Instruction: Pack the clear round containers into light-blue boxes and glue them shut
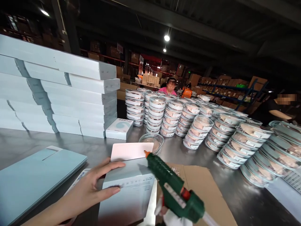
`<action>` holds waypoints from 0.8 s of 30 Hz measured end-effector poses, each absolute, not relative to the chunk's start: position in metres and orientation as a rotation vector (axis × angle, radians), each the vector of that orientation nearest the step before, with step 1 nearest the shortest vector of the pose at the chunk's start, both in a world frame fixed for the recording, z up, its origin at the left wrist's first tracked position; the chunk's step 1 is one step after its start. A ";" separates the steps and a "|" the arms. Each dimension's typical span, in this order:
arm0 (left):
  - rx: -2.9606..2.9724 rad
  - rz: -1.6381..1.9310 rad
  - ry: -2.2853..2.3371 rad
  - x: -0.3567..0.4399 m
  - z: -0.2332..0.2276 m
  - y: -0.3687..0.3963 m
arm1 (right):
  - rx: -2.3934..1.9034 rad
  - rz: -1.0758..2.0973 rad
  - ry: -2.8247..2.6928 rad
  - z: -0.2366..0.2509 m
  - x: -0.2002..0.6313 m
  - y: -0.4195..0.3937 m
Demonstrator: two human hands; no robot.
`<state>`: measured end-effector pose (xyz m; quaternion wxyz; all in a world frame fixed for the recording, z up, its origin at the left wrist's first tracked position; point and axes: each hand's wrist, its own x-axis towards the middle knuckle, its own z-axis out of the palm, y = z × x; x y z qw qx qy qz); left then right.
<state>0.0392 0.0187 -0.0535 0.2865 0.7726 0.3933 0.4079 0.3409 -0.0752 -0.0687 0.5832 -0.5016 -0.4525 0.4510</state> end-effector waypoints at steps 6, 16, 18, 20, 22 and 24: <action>2.076 0.948 0.816 0.010 -0.065 0.037 | -1.142 1.327 -0.501 -0.074 0.363 -0.083; 2.101 0.783 0.738 0.005 -0.035 0.033 | -1.922 0.460 -1.147 -0.049 0.383 -0.082; 2.095 0.793 0.737 0.004 -0.042 0.033 | -1.545 0.634 -1.284 -0.035 0.353 -0.067; 2.097 0.828 0.708 0.005 -0.056 0.033 | -1.158 0.929 -1.431 -0.030 0.325 -0.054; 2.072 0.956 0.651 0.008 -0.073 0.031 | -0.962 1.061 -1.529 -0.034 0.310 -0.047; 1.993 1.175 0.555 0.013 -0.086 0.027 | -0.946 1.023 -1.582 -0.044 0.305 -0.046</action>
